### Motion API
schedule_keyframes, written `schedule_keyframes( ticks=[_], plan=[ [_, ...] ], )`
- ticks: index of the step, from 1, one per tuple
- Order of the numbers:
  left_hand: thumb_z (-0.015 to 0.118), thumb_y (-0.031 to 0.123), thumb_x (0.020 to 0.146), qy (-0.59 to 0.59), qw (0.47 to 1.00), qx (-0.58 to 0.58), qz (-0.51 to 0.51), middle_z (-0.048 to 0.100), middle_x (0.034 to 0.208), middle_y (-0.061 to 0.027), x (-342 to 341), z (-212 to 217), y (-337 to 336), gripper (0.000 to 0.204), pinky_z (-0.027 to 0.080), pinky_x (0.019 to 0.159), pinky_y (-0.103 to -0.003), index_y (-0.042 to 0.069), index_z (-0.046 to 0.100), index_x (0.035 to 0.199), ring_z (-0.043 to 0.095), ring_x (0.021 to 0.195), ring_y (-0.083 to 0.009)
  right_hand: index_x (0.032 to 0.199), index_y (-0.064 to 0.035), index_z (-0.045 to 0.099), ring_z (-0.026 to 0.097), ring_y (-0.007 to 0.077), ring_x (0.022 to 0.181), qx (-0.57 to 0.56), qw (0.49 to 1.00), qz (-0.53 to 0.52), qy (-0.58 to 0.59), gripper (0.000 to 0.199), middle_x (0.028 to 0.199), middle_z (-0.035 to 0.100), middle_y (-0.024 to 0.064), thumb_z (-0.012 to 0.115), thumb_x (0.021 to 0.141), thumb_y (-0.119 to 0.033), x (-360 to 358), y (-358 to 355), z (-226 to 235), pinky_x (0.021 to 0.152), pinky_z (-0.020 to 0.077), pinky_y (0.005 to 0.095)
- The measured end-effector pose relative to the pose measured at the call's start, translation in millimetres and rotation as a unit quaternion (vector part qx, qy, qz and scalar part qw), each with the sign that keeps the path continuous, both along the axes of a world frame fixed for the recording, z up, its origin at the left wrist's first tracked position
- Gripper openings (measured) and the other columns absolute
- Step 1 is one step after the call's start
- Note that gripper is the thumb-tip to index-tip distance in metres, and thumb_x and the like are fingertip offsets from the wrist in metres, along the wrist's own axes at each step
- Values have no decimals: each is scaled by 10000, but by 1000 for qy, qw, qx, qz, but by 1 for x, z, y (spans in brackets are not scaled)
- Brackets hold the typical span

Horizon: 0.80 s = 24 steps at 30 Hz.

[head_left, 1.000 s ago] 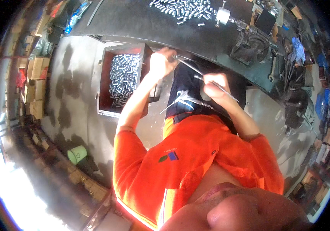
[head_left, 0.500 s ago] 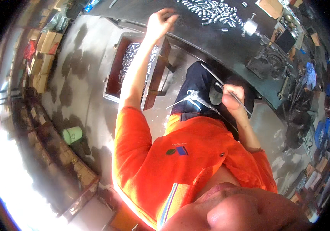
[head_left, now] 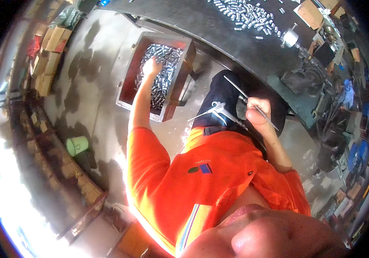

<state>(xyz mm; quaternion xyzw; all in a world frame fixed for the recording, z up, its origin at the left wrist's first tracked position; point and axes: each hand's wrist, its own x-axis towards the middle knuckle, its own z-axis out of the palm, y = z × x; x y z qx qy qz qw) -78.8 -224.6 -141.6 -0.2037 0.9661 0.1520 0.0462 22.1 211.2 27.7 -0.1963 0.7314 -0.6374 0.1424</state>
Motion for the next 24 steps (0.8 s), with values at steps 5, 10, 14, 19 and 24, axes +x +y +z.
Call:
schedule_keyframes(
  ticks=[5, 10, 14, 19, 24],
  plan=[
    [461, 206, 815, -66, 990, -117, -50, 633, 972, -170, -18, 2, 16, 252, 486, 785, -422, 79, 576, 999, 614, 921, -326, 544, -55, 319, 280, 49, 528, 15, 1000, 3, -11, 237, 532, 280, -29, 525, 636, -129, 3, 0, 7, 457, 230, 251],
    [530, 271, 777, -75, 984, -136, -88, 641, 943, -174, -24, 0, 12, 260, 498, 768, -434, 69, 611, 918, 628, 881, -327, 548, -51, 320, 270, 48, 533, 27, 999, -9, -16, 220, 533, 267, -28, 517, 628, -107, 6, -1, -3, 460, 224, 253],
    [525, 254, 777, -122, 980, -139, -77, 641, 981, -162, -24, 13, 14, 271, 489, 800, -399, 62, 651, 920, 623, 924, -302, 547, -56, 319, 261, 48, 538, 19, 1000, -4, -9, 210, 538, 256, -27, 510, 624, -96, 6, -1, -9, 464, 216, 252],
    [591, 246, 717, -74, 991, -107, -39, 645, 956, -169, -20, 37, 12, 290, 496, 790, -392, 53, 653, 923, 620, 934, -292, 550, -56, 321, 258, 49, 535, 46, 998, -28, 10, 202, 540, 248, -25, 513, 614, -69, 9, 2, -7, 464, 217, 255],
    [625, 117, 749, 139, 823, 549, 40, 642, 836, -191, 14, 84, 24, 301, 535, 661, -299, -101, 563, 947, 661, 704, -248, 550, -54, 315, 261, 51, 530, 9, 999, -12, -36, 199, 536, 246, -22, 505, 609, -43, 6, 1, -3, 460, 219, 257]
  ],
)
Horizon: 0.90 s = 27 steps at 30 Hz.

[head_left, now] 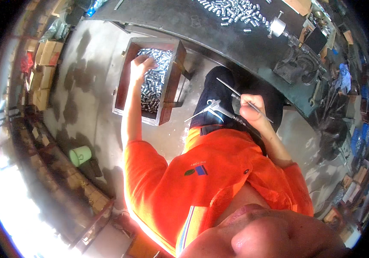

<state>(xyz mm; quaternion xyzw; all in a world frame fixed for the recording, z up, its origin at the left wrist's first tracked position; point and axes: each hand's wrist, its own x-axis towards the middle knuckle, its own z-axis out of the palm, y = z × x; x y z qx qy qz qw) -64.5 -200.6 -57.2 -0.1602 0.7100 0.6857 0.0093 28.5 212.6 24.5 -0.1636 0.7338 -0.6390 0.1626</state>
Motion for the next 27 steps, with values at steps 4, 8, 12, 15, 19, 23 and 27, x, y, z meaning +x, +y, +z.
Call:
schedule_keyframes(
  ticks=[4, 8, 12, 15, 19, 23, 27],
  plan=[
    [562, 114, 807, 81, 965, 227, -98, 628, 884, -243, 29, 48, 61, 320, 536, 721, -383, -74, 525, 1064, 652, 753, -323, 547, -44, 315, 255, 65, 515, 20, 999, 9, 33, 199, 528, 224, 29, 508, 591, -28, -5, -10, -6, 448, 231, 267],
    [539, 122, 820, 31, 902, 381, -202, 622, 874, -272, 59, 61, 133, 330, 514, 770, -428, -94, 518, 1070, 644, 786, -357, 539, -34, 331, 275, 110, 453, 24, 995, 17, 95, 187, 503, 251, 68, 513, 582, -23, -9, -17, 2, 416, 251, 297],
    [522, 189, 878, -69, 853, 463, -229, 622, 786, -266, 74, 55, 183, 334, 526, 702, -408, -94, 484, 1053, 646, 671, -349, 535, -41, 337, 279, 126, 425, 20, 989, 3, 148, 214, 488, 261, 78, 541, 588, 0, -13, -16, 9, 402, 256, 302],
    [477, 254, 911, -83, 848, 473, -226, 617, 693, -225, 80, 53, 198, 341, 535, 596, -396, -79, 513, 979, 628, 568, -306, 531, -45, 339, 272, 136, 424, 26, 989, 3, 148, 248, 483, 266, 78, 575, 595, -8, -15, -10, 9, 398, 259, 302],
    [485, 263, 914, -50, 877, 426, -216, 612, 663, -196, 81, 49, 203, 335, 523, 552, -365, -65, 548, 893, 612, 537, -278, 530, -48, 354, 264, 139, 432, 46, 983, -12, 175, 271, 482, 269, 73, 611, 613, -35, -15, -12, 14, 398, 266, 297],
    [534, 219, 895, -3, 928, 265, -263, 618, 658, -175, 80, 58, 201, 292, 523, 587, -344, -72, 554, 870, 620, 571, -245, 543, -54, 396, 393, 242, 387, 59, 982, 25, 178, 245, 474, 364, 124, 627, 620, -78, -15, -13, 5, 406, 327, 336],
    [575, 132, 869, 35, 945, 173, -276, 632, 696, -133, 80, 68, 203, 198, 521, 597, -318, -61, 571, 911, 622, 610, -204, 572, -61, 486, 529, 302, 467, 111, 961, 5, 254, 165, 524, 499, 129, 638, 619, -105, -12, -16, 7, 435, 405, 372]
  ],
)
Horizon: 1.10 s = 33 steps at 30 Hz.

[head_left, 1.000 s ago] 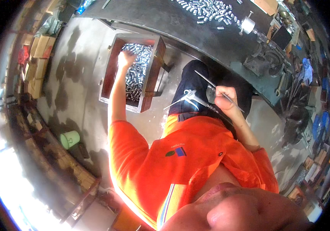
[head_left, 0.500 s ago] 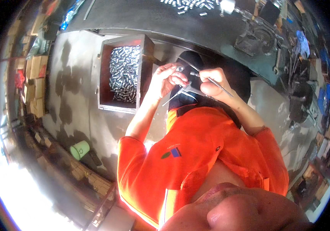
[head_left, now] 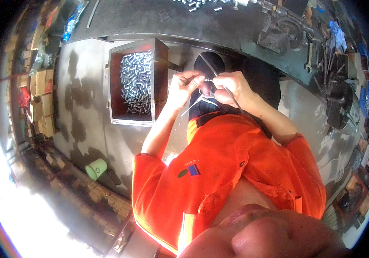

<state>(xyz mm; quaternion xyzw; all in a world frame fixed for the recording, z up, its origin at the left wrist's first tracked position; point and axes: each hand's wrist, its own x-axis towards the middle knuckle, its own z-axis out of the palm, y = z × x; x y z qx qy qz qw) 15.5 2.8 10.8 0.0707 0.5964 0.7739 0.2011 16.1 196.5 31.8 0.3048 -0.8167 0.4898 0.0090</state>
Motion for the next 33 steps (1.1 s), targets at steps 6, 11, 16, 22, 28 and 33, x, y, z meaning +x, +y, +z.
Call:
schedule_keyframes(
  ticks=[6, 11, 16, 22, 28, 33],
  plan=[
    [599, 4, 825, 15, 1000, -15, -1, 636, 778, -118, -2, 6, 3, 179, 507, 665, -278, -65, 554, 985, 634, 718, -179, 544, -59, 486, 503, 227, 432, -70, 995, -49, -53, 186, 503, 479, 123, 642, 644, -84, 3, -9, -21, 424, 384, 334],
    [602, -26, 811, 45, 999, 15, -19, 609, 784, -84, -5, 2, 9, 185, 504, 637, -252, -27, 561, 992, 610, 691, -162, 516, -46, 434, 368, 104, 446, -88, 988, -55, -117, 197, 467, 367, 58, 580, 647, -46, -2, -11, -36, 418, 316, 293],
    [655, 6, 767, 42, 993, -84, 70, 629, 794, -65, -16, 3, -5, 138, 491, 575, -256, -12, 626, 901, 600, 673, -112, 532, -41, 352, 307, 67, 487, -149, 955, -20, -256, 209, 493, 289, 11, 537, 626, -71, -1, 11, -9, 436, 255, 278],
    [656, -7, 669, 307, 863, -361, 178, 579, 690, -46, -26, -17, -26, 129, 404, 505, -203, 2, 642, 796, 513, 558, -64, 530, -42, 322, 289, 139, 428, -155, 977, 68, -134, 221, 495, 288, 54, 531, 596, -76, 14, 18, 28, 422, 239, 299],
    [668, -1, 625, 357, 831, -396, 161, 552, 673, -52, -23, -18, -23, 159, 419, 481, -243, 38, 641, 777, 527, 514, -140, 536, -38, 327, 279, 147, 419, -126, 979, 76, -145, 224, 485, 284, 75, 540, 601, -71, 18, 9, 25, 415, 244, 304],
    [708, 77, 562, 415, 790, -438, 113, 523, 662, -61, -19, -13, -15, 241, 461, 488, -328, 95, 642, 793, 564, 538, -253, 533, -30, 407, 363, 163, 388, -70, 989, 36, -128, 188, 456, 348, 106, 551, 638, -91, 6, -9, 0, 408, 293, 309]
  ],
)
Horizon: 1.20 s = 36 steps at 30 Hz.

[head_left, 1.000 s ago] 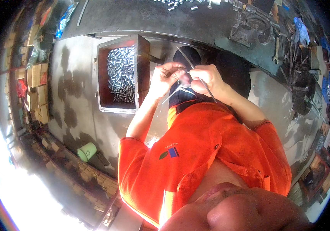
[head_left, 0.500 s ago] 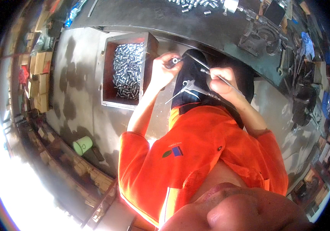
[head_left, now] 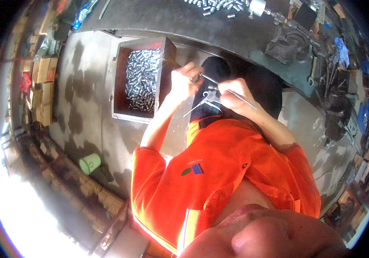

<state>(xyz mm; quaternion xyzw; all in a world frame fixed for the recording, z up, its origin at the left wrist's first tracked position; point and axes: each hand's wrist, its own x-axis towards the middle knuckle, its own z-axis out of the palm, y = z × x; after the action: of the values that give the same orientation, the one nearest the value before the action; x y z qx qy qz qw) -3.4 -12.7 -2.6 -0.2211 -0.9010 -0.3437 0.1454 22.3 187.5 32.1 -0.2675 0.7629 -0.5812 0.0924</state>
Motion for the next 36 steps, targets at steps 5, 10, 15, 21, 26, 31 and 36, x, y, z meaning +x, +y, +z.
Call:
schedule_keyframes(
  ticks=[5, 10, 15, 21, 26, 31, 36],
  plan=[
    [673, 61, 500, 39, 997, 5, -60, 546, 653, -71, -3, -1, 21, 297, 451, 489, -321, 74, 651, 796, 565, 545, -261, 573, -27, 460, 430, 224, 408, -2, 998, -40, 53, 99, 502, 422, 150, 528, 632, -68, -19, -18, -24, 428, 338, 340],
    [683, 82, 605, 36, 998, -1, -48, 551, 649, -69, -43, -2, 17, 196, 445, 481, -310, 81, 643, 796, 566, 533, -231, 543, -44, 367, 282, 68, 477, -14, 998, -60, -23, 167, 491, 272, 21, 493, 652, -51, -12, 20, -11, 430, 239, 285],
    [649, 209, 690, 82, 991, -106, -25, 634, 784, -107, -134, 2, 39, 193, 506, 617, -369, 94, 665, 844, 635, 686, -266, 550, -53, 317, 247, 63, 525, -18, 993, -120, -14, 266, 537, 235, -9, 540, 648, -160, -5, 49, 7, 450, 207, 264],
    [636, 264, 781, -9, 986, 153, 67, 652, 820, -150, -230, 28, 61, 359, 508, 654, -311, 49, 601, 1066, 645, 630, -192, 558, -51, 301, 254, 62, 537, 31, 989, -135, -43, 325, 548, 230, -5, 559, 635, -234, 5, 40, 2, 465, 196, 257],
    [623, 275, 789, -119, 977, 166, 65, 651, 684, -115, -170, 53, 21, 292, 500, 604, -294, 38, 644, 957, 640, 566, -170, 561, -64, 294, 254, 61, 541, -4, 993, -118, -30, 436, 562, 242, -35, 621, 685, -325, 6, 48, -17, 473, 186, 254],
    [590, 70, 758, -155, 935, 240, 213, 674, 815, -125, -106, -10, -94, 220, 509, 608, -239, -31, 645, 946, 641, 650, -124, 560, -74, 288, 253, 55, 545, -31, 993, -100, -50, 464, 564, 253, -49, 630, 692, -360, 6, 46, -23, 475, 186, 249],
    [611, 144, 633, -262, 898, 131, 328, 660, 760, -154, -49, -128, -242, 388, 504, 626, -316, -6, 631, 990, 659, 655, -203, 553, -72, 289, 248, 53, 540, -39, 993, -74, -79, 412, 556, 254, -44, 620, 681, -281, 4, 36, -16, 467, 192, 244]
  ],
)
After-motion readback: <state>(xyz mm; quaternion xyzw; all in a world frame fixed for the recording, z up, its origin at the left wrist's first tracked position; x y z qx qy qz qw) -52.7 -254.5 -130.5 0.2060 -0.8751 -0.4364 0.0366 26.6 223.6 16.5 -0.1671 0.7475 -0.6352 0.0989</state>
